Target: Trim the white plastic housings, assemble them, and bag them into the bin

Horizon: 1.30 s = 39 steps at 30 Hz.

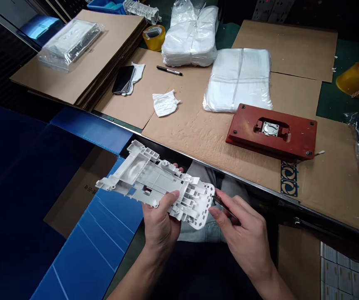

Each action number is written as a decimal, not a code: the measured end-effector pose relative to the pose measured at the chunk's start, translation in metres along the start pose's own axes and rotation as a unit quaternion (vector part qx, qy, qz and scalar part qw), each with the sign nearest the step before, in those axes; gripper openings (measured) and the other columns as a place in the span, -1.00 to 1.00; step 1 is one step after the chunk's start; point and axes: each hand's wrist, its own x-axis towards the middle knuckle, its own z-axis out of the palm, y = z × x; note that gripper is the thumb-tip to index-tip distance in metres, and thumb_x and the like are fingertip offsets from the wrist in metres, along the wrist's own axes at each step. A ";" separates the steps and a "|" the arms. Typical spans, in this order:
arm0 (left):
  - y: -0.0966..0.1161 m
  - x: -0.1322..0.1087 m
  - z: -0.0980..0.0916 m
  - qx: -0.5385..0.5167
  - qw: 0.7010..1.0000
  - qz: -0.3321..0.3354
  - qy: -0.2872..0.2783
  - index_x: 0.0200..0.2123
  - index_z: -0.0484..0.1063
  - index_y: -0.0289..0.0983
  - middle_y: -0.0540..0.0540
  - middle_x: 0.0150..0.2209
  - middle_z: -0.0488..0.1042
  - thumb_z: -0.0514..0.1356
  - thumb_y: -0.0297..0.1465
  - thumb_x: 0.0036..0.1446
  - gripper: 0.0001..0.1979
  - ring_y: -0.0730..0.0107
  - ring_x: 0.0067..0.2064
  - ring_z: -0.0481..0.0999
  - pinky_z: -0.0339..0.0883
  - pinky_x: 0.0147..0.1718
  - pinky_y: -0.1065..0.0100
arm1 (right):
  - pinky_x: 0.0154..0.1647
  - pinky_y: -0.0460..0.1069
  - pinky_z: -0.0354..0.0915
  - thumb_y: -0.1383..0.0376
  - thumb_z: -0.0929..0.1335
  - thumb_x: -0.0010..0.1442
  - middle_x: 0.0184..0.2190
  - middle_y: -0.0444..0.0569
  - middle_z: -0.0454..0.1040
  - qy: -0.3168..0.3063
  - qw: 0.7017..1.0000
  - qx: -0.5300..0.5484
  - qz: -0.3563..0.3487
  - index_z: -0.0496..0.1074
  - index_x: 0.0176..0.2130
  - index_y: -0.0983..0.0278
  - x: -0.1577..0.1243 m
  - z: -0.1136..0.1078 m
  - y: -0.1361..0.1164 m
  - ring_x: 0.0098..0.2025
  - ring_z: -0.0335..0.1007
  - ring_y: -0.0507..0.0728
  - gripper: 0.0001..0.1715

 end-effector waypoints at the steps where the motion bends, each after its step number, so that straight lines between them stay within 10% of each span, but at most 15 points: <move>1: 0.000 -0.001 0.000 0.002 1.000 0.005 -0.001 0.16 0.44 -0.15 -0.16 0.08 0.58 0.31 -0.67 -0.06 -0.32 -0.08 0.17 0.50 0.54 0.04 0.00 | -0.43 -0.11 0.30 0.13 0.41 0.30 -0.42 -0.13 0.37 0.001 1.000 -0.009 -0.002 0.51 0.13 0.24 0.000 0.000 0.000 -0.46 0.31 -0.02 -0.54; 39: 0.000 -0.001 0.002 0.028 0.998 0.025 0.041 0.12 0.44 -0.08 -0.07 0.04 0.60 0.29 -0.62 -0.08 -0.34 -0.05 0.23 0.43 0.41 0.17 -0.02 | -0.48 -0.07 0.32 0.08 0.48 0.21 -0.44 -0.09 0.40 -0.005 0.996 -0.035 -0.082 0.52 0.06 0.37 -0.002 -0.001 -0.007 -0.48 0.34 0.01 -0.47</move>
